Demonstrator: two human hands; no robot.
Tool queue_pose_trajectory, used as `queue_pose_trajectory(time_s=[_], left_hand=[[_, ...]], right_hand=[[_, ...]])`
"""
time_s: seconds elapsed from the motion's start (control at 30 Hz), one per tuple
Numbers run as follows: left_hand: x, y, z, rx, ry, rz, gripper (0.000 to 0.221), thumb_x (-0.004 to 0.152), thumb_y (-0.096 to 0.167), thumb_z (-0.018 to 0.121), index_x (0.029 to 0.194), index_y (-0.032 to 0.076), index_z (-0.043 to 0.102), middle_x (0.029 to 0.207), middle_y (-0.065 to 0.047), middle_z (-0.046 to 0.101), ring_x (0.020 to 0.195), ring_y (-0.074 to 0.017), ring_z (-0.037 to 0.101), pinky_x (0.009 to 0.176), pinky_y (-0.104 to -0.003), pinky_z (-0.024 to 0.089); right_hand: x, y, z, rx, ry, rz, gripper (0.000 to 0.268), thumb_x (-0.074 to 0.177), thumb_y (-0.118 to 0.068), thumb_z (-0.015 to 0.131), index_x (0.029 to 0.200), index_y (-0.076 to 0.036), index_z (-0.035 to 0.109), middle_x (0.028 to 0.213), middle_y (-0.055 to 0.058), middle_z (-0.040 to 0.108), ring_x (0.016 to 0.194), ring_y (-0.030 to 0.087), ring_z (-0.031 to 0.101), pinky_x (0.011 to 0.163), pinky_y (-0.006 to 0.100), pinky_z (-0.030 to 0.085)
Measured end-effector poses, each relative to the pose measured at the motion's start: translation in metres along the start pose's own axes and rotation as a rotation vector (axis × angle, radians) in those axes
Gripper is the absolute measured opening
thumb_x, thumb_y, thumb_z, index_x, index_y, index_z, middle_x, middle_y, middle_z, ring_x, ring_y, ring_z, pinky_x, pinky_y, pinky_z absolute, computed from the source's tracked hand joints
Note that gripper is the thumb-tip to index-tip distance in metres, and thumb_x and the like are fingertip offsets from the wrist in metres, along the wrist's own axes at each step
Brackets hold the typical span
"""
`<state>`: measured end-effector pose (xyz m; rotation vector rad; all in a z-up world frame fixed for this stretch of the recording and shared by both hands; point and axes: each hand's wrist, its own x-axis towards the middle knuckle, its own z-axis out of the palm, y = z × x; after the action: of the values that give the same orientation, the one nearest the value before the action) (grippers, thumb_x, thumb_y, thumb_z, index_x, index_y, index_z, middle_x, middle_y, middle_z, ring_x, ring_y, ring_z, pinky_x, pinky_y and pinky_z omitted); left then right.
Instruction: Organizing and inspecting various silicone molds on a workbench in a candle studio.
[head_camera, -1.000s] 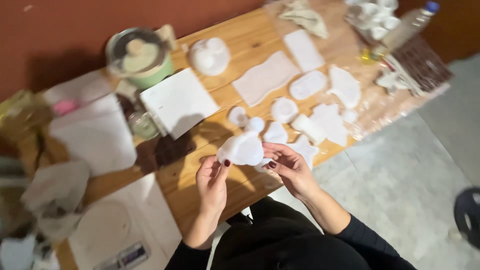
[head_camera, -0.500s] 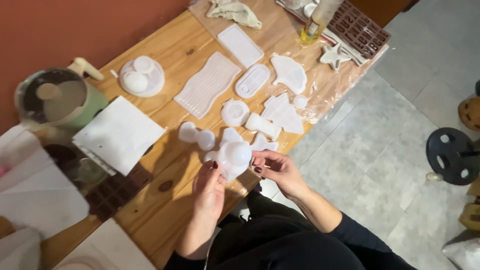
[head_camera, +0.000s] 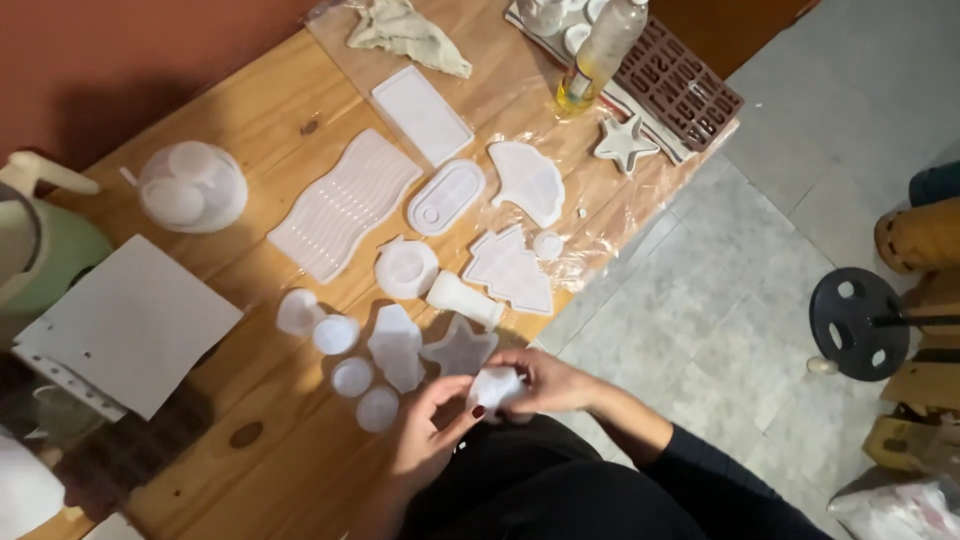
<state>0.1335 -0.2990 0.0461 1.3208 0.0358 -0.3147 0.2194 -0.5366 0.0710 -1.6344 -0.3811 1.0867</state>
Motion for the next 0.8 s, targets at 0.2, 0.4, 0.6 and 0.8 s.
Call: queue_pose_trajectory(time_s=[0.2, 0.4, 0.6, 0.8], left_hand=[[0.027, 0.015, 0.004, 0.135, 0.110, 0.122, 0.046, 0.086, 0.007, 0.078, 0.129, -0.001, 0.062, 0.124, -0.010, 0.072, 0.117, -0.0170, 0.067, 0.100, -0.031, 0.052], [0.033, 0.008, -0.005, -0.011, 0.223, -0.038, 0.033, 0.092, 0.005, 0.070, 0.124, 0.001, 0.066, 0.117, -0.010, 0.076, 0.109, -0.0181, 0.072, 0.094, -0.031, 0.056], [0.029, -0.011, -0.015, -0.038, 0.252, -0.145, 0.029, 0.092, 0.001, 0.065, 0.120, -0.002, 0.067, 0.116, -0.012, 0.077, 0.108, -0.0184, 0.073, 0.096, -0.031, 0.056], [0.026, -0.035, -0.011, -0.146, 0.274, -0.100, 0.025, 0.095, 0.001, 0.064, 0.120, -0.005, 0.066, 0.114, -0.016, 0.075, 0.109, -0.0206, 0.072, 0.098, -0.033, 0.056]], right_hand=[[0.016, -0.041, -0.049, -0.036, 0.179, -0.184, 0.071, 0.072, -0.002, 0.082, 0.138, -0.004, 0.056, 0.126, 0.006, 0.066, 0.111, 0.015, 0.063, 0.094, 0.030, 0.054], [0.046, 0.019, -0.157, 0.025, 0.898, -0.325, 0.058, 0.083, -0.006, 0.082, 0.135, -0.005, 0.056, 0.116, 0.010, 0.070, 0.102, 0.018, 0.071, 0.087, 0.031, 0.060], [0.047, 0.090, -0.235, -0.413, 1.415, -0.085, 0.066, 0.077, -0.018, 0.087, 0.135, -0.002, 0.061, 0.115, 0.018, 0.073, 0.104, 0.026, 0.071, 0.089, 0.038, 0.057], [0.043, 0.100, -0.249, -0.261, 1.483, 0.113, 0.072, 0.071, -0.027, 0.088, 0.132, -0.002, 0.058, 0.113, 0.017, 0.073, 0.101, 0.027, 0.073, 0.088, 0.039, 0.058]])
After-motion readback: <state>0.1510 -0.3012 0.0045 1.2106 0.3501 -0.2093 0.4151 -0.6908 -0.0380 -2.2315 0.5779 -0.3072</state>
